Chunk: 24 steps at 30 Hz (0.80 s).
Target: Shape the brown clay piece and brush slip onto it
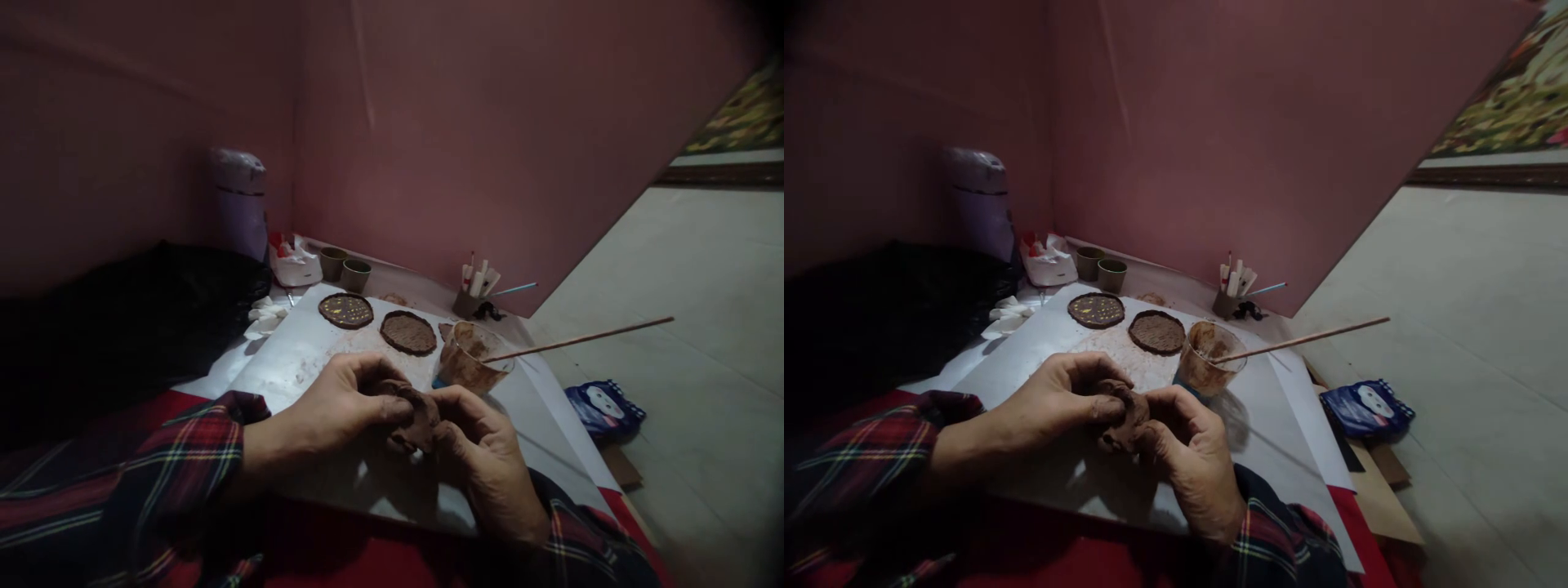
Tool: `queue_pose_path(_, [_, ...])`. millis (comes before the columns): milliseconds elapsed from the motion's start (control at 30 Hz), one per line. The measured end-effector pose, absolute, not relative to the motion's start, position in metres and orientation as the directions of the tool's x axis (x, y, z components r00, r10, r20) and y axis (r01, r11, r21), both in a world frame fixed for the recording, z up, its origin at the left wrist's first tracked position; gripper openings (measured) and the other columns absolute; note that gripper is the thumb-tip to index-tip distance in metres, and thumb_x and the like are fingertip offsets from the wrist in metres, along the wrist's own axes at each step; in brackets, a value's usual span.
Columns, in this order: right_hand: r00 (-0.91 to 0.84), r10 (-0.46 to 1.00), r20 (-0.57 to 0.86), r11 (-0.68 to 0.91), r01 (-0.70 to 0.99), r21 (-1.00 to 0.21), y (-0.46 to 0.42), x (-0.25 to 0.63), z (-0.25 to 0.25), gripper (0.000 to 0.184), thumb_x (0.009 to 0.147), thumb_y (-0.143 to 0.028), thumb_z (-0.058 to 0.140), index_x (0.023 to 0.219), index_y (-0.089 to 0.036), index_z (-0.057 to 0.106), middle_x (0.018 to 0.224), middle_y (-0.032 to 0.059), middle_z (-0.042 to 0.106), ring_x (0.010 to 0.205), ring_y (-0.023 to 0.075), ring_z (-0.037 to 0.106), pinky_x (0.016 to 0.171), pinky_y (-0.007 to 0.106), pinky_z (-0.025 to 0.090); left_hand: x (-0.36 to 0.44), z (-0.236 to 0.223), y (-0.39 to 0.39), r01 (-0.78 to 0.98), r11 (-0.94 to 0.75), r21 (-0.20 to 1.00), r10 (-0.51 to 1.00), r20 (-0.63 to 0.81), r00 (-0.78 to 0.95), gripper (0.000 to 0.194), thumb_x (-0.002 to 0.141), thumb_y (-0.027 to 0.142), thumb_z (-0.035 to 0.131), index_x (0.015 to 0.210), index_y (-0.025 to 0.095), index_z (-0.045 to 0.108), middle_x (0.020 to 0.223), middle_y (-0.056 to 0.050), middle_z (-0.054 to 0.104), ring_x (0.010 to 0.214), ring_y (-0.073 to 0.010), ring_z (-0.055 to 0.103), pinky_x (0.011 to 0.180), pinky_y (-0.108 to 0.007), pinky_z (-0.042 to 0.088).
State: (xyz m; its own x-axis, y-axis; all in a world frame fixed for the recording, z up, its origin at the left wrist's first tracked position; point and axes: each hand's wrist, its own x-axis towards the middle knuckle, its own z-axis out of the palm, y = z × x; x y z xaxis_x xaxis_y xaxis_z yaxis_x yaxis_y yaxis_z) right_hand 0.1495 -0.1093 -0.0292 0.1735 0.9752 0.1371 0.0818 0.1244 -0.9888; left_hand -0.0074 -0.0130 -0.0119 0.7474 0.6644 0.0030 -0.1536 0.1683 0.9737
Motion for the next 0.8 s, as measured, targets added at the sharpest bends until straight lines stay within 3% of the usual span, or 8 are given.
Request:
queue_pose_path(267, [0.21, 0.968, 0.137, 0.106, 0.154, -0.982, -0.1059, 0.143, -0.0293, 0.025, 0.077, -0.042, 0.07, 0.085, -0.019, 0.064, 0.071, -0.001, 0.067, 0.062, 0.0103, 0.06, 0.054, 0.019, 0.046, -0.009, -0.0119, -0.0153, -0.026, -0.098, 0.995, 0.679, 0.086, 0.729, 0.007, 0.075, 0.016, 0.064, 0.081, 0.013, 0.066, 0.073, -0.001, 0.067, 0.066, -0.0129, 0.06, 0.062, -0.023, 0.048])
queue_pose_path(433, [0.237, 0.956, 0.172, 0.121, 0.218, -0.968, -0.106, 0.1452, -0.0284, 0.025, 0.079, -0.041, 0.067, 0.09, -0.018, 0.064, 0.077, 0.0009, 0.067, 0.069, 0.0128, 0.063, 0.061, 0.021, 0.049, -0.0108, -0.0149, -0.0136, -0.025, -0.267, 0.963, 0.62, 0.192, 0.761, 0.019, 0.083, 0.024, 0.057, 0.095, 0.013, 0.067, 0.089, -0.006, 0.069, 0.085, -0.0179, 0.063, 0.077, -0.028, 0.05])
queue_pose_path(633, [0.255, 0.945, 0.205, 0.115, 0.328, -0.938, -0.1061, 0.1438, -0.0319, 0.024, 0.08, -0.041, 0.065, 0.083, -0.017, 0.064, 0.071, 0.0007, 0.066, 0.065, 0.0131, 0.061, 0.059, 0.021, 0.048, -0.0123, -0.0161, -0.0143, 0.002, -0.287, 0.958, 0.583, 0.173, 0.794, 0.024, 0.077, 0.017, 0.061, 0.101, 0.015, 0.068, 0.096, -0.006, 0.07, 0.091, -0.0213, 0.065, 0.079, -0.029, 0.051])
queue_pose_path(800, [0.276, 0.918, 0.286, 0.132, 0.467, -0.874, -0.1062, 0.1435, -0.0359, 0.017, 0.081, -0.036, 0.065, 0.084, -0.019, 0.066, 0.075, 0.0007, 0.068, 0.07, 0.0144, 0.062, 0.062, 0.021, 0.048, -0.0105, -0.0167, -0.0201, -0.02, -0.115, 0.993, 0.592, 0.084, 0.802, 0.03, 0.067, 0.022, 0.075, 0.094, 0.015, 0.065, 0.091, -0.004, 0.069, 0.088, -0.0215, 0.064, 0.074, -0.028, 0.05])
